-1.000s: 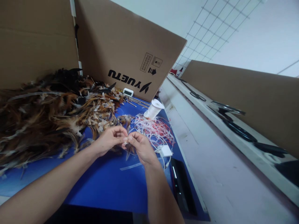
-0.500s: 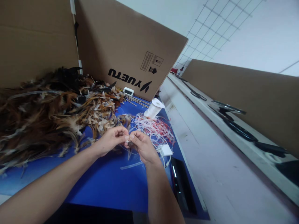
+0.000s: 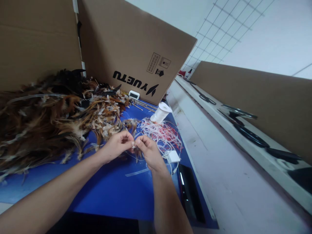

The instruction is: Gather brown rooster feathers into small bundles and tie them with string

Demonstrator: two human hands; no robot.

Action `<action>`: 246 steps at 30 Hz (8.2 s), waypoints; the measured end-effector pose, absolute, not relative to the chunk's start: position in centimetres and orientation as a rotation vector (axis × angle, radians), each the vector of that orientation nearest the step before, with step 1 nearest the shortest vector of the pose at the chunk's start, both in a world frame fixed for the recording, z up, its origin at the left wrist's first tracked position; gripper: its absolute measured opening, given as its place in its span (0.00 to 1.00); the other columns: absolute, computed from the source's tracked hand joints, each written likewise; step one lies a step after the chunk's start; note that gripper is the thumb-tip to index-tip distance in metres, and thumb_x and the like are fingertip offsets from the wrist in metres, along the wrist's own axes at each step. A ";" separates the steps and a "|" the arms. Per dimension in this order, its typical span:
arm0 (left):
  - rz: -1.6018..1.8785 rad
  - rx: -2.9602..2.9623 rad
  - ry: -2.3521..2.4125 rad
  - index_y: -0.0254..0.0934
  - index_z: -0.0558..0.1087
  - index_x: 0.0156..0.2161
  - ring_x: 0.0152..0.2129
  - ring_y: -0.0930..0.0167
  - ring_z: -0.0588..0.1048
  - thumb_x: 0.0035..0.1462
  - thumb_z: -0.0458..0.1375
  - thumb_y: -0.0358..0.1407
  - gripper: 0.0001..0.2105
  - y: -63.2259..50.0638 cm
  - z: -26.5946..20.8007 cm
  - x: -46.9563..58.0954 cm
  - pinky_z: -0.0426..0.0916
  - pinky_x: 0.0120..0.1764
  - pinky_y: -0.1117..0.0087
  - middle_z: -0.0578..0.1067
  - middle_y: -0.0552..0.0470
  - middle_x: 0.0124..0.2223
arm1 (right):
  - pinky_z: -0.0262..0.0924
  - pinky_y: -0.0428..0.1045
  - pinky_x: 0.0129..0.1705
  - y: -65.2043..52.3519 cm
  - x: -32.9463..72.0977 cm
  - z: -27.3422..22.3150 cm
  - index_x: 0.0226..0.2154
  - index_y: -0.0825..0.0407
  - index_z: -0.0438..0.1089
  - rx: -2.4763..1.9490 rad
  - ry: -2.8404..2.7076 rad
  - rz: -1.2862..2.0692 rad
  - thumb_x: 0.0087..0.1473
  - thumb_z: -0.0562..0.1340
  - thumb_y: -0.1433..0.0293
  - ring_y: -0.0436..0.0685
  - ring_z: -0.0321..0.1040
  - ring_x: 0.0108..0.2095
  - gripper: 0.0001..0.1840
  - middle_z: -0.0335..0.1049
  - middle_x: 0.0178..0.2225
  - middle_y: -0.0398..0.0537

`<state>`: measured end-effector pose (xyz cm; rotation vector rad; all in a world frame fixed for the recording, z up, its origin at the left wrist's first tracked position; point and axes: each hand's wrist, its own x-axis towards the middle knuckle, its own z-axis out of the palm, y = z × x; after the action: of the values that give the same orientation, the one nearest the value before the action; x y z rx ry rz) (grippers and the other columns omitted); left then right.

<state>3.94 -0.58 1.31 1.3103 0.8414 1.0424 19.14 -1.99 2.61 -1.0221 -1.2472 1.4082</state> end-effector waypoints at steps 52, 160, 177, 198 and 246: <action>1.143 1.069 0.964 0.33 0.70 0.28 0.19 0.74 0.75 0.43 0.65 0.32 0.07 -0.6 1.5 4.4 0.71 0.28 0.73 0.76 0.56 0.21 | 0.57 0.47 0.34 -2.1 19.4 2.0 0.31 0.49 0.66 -1.238 -1.770 0.767 0.59 0.56 0.67 0.53 0.65 0.33 0.06 0.67 0.30 0.43; 1.523 1.518 1.102 0.39 0.65 0.29 0.26 0.71 0.78 0.48 0.64 0.34 0.09 -1.0 0.4 4.2 0.72 0.32 0.72 0.78 0.53 0.31 | 0.66 0.48 0.32 -1.6 18.5 1.8 0.27 0.51 0.70 -1.107 -1.330 1.107 0.48 0.64 0.66 0.51 0.70 0.25 0.05 0.73 0.23 0.41; 1.561 1.700 1.207 0.39 0.67 0.31 0.27 0.73 0.78 0.52 0.62 0.34 0.07 -1.0 -0.3 4.3 0.72 0.32 0.74 0.78 0.55 0.31 | 0.55 0.45 0.26 -1.6 18.1 1.3 0.26 0.51 0.67 -1.177 -1.433 0.966 0.51 0.61 0.67 0.48 0.60 0.21 0.05 0.64 0.20 0.37; 1.673 1.730 1.133 0.38 0.67 0.33 0.26 0.73 0.80 0.50 0.63 0.30 0.08 -0.4 -0.9 4.4 0.77 0.31 0.76 0.79 0.56 0.31 | 0.54 0.44 0.26 -1.7 17.9 1.0 0.27 0.50 0.64 -1.223 -1.496 0.808 0.53 0.59 0.67 0.48 0.60 0.21 0.06 0.61 0.20 0.36; 1.863 2.028 1.206 0.38 0.70 0.36 0.25 0.75 0.80 0.52 0.63 0.30 0.06 -0.9 -0.7 4.4 0.76 0.32 0.77 0.79 0.56 0.31 | 0.61 0.46 0.34 -2.2 17.8 1.6 0.30 0.50 0.67 -1.183 -1.587 0.633 0.54 0.57 0.70 0.51 0.66 0.28 0.03 0.68 0.26 0.40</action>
<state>4.40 -0.88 -0.69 2.0283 1.2063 1.8628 17.82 -2.22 1.62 -1.1831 -1.5868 0.6333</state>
